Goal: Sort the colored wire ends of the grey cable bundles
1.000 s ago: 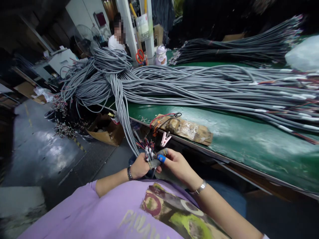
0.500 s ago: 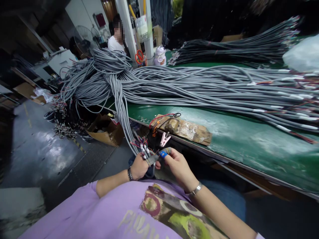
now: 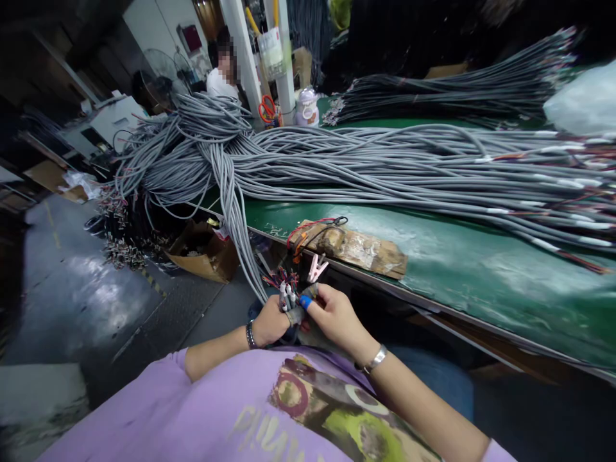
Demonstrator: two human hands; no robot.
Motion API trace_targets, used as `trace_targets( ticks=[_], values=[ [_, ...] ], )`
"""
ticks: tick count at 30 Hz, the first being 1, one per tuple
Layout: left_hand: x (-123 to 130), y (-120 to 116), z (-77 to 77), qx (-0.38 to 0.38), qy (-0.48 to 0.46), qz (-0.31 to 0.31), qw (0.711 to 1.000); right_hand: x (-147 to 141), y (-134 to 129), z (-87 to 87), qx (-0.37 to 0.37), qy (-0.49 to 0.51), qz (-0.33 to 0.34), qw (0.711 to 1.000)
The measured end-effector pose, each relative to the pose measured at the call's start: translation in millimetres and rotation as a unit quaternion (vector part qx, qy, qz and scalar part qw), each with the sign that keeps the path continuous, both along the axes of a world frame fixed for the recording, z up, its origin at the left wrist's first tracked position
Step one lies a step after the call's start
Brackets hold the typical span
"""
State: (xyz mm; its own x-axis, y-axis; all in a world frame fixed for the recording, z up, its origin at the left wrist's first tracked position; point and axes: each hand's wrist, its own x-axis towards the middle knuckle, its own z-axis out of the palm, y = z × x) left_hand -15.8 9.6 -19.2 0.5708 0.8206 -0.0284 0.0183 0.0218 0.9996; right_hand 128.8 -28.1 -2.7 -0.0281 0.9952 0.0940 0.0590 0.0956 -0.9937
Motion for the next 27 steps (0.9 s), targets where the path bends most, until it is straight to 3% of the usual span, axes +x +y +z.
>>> trace_targets(
  ticks=[11, 20, 27],
  values=[
    [-2, 1, -7.5, 0.004, -0.017, 0.048, 0.999, -9, 2, -13.2, -0.044, 0.153, -0.009, 0.987],
    [-1, -1, -5.4, -0.02, -0.008, 0.039, 0.999, -3, 3, -13.7, -0.032, 0.12, 0.049, 0.991],
    [0, 0, -10.2, -0.004, -0.037, 0.055, 0.998, -8, 2, -13.3, -0.03, 0.128, -0.014, 0.991]
  ],
)
